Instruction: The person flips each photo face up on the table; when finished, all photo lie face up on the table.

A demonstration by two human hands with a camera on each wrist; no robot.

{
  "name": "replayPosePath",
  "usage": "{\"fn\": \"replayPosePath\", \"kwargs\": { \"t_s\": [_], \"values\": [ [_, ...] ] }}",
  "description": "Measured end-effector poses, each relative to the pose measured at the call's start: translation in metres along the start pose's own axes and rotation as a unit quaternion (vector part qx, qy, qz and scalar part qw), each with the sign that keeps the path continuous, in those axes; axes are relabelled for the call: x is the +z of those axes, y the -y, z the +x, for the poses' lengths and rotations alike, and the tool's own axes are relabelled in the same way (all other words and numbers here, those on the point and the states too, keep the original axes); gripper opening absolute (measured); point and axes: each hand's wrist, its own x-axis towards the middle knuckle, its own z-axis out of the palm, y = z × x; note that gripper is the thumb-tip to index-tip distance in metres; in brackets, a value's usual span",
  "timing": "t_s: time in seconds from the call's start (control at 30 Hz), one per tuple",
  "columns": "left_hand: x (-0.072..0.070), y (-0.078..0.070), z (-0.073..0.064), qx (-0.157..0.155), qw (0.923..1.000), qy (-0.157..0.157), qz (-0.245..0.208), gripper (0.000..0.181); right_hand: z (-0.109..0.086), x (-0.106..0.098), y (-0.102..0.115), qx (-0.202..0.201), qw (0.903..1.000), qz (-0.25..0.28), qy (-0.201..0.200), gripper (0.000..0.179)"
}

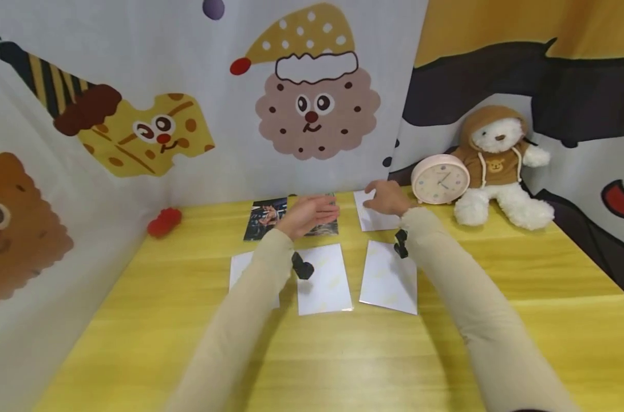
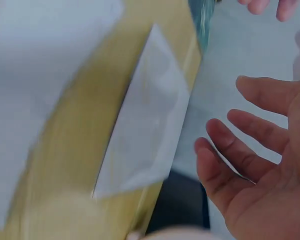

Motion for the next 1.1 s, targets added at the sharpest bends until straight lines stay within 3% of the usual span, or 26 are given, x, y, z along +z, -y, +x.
{"fn": "replayPosePath", "kwargs": {
  "t_s": [0.13,0.23,0.33,0.5,0.77,0.9,1.1],
  "values": [
    [0.027,0.001,0.010,-0.027,0.9959,0.031,-0.081,0.046,-0.010,-0.011,-0.025,0.037,0.9992,0.002,0.016,0.049],
    [0.040,0.004,0.015,-0.047,0.9895,0.030,-0.133,0.048,-0.020,-0.013,-0.039,0.064,0.9974,0.013,0.030,0.051],
    [0.051,0.006,0.017,-0.054,0.9872,0.019,-0.149,0.050,-0.027,-0.011,-0.047,0.075,0.9965,0.026,0.027,0.052],
    [0.061,0.007,0.018,-0.057,0.9895,-0.003,-0.133,0.053,-0.031,-0.007,-0.049,0.079,0.9962,0.035,0.009,0.054],
    [0.062,0.013,0.020,-0.065,0.9921,-0.027,-0.104,0.051,-0.031,-0.001,-0.045,0.117,0.9901,0.075,0.024,0.063],
    [0.064,0.015,0.022,-0.066,0.9943,-0.040,-0.074,0.049,-0.030,-0.001,-0.045,0.133,0.9858,0.101,0.020,0.067],
    [0.068,0.018,0.023,-0.043,0.9986,-0.031,0.000,0.033,-0.031,-0.003,-0.047,0.162,0.9722,0.169,0.010,0.071]
  ]
}}
